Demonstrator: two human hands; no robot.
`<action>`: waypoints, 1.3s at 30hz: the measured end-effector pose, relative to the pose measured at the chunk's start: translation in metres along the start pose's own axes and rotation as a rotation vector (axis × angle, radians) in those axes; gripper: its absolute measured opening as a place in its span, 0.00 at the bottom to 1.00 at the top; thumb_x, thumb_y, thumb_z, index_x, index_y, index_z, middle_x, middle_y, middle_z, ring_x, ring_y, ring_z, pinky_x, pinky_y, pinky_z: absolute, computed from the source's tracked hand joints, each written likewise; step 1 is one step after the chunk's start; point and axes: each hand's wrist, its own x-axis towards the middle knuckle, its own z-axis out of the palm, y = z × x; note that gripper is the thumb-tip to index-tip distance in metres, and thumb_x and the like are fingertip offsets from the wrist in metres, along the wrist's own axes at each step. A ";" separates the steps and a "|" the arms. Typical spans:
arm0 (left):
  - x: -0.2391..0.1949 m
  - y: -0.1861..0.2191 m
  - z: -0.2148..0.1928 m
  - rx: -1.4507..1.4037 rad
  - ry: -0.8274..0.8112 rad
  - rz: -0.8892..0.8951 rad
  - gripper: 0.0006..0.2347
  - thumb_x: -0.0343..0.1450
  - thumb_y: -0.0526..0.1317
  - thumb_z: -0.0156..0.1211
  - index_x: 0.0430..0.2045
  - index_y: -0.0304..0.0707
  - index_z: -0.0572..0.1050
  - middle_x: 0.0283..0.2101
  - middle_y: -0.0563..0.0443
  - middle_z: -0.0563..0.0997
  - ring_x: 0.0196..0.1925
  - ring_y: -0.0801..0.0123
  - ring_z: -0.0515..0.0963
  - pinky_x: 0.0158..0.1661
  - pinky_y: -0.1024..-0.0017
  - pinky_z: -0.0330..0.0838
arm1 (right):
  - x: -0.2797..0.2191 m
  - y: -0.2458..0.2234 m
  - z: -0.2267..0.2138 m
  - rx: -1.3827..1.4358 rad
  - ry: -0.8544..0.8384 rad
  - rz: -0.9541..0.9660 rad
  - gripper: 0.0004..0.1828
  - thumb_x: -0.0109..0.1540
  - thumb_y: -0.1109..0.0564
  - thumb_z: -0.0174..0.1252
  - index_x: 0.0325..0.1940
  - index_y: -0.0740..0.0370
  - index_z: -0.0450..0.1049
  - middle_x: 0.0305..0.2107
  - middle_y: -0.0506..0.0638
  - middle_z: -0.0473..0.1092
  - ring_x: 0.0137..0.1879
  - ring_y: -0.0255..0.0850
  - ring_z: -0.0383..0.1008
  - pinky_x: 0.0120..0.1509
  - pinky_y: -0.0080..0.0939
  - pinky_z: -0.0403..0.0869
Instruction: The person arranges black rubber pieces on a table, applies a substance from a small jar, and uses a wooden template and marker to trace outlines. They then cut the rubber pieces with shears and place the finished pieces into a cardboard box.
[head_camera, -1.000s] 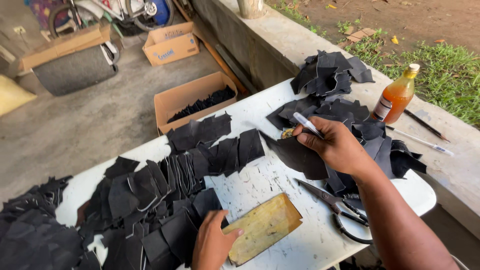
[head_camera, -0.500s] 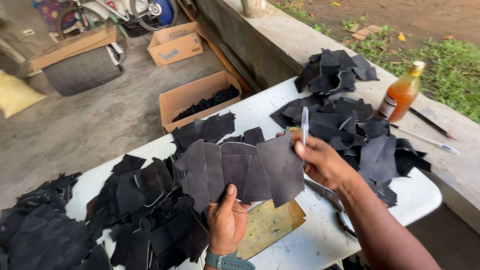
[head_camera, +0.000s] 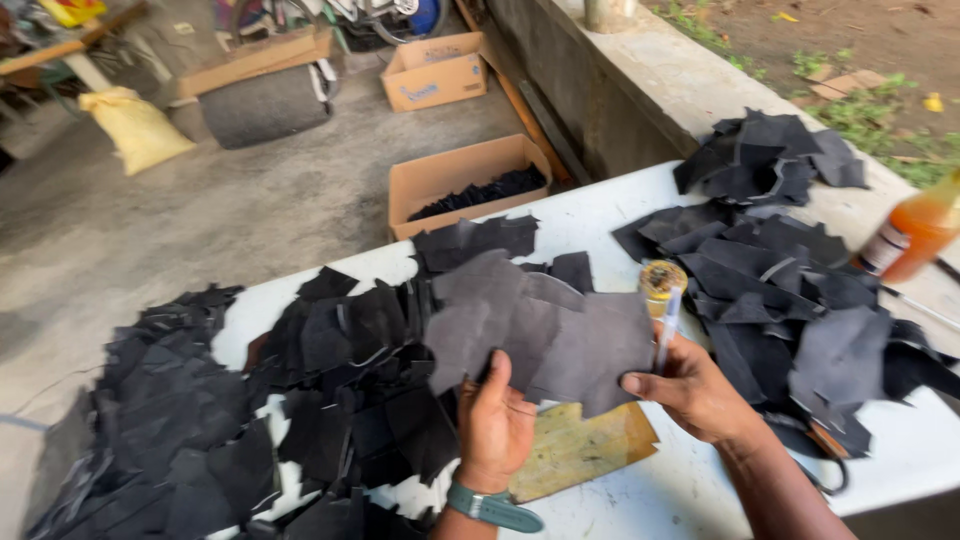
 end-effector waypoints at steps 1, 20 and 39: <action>0.000 -0.001 0.000 -0.059 -0.035 0.013 0.03 0.83 0.30 0.57 0.49 0.32 0.75 0.47 0.51 0.80 0.42 0.72 0.77 0.39 0.70 0.71 | 0.002 0.002 -0.006 0.116 -0.064 -0.022 0.39 0.54 0.69 0.62 0.70 0.62 0.64 0.46 0.47 0.73 0.49 0.38 0.74 0.53 0.41 0.72; -0.017 0.022 -0.042 -0.179 -0.267 -0.286 0.50 0.64 0.83 0.31 0.56 0.29 0.69 0.58 0.40 0.75 0.59 0.60 0.71 0.71 0.54 0.49 | 0.024 0.003 -0.027 0.143 -0.027 0.011 0.33 0.58 0.72 0.59 0.68 0.61 0.70 0.33 0.45 0.70 0.34 0.33 0.69 0.38 0.34 0.69; -0.030 0.027 -0.041 0.962 0.272 -0.454 0.38 0.64 0.64 0.55 0.33 0.09 0.75 0.31 0.39 0.75 0.37 0.61 0.69 0.47 0.55 0.63 | 0.030 0.017 -0.021 0.208 -0.194 -0.093 0.40 0.57 0.69 0.61 0.76 0.68 0.68 0.41 0.48 0.72 0.39 0.34 0.70 0.41 0.31 0.69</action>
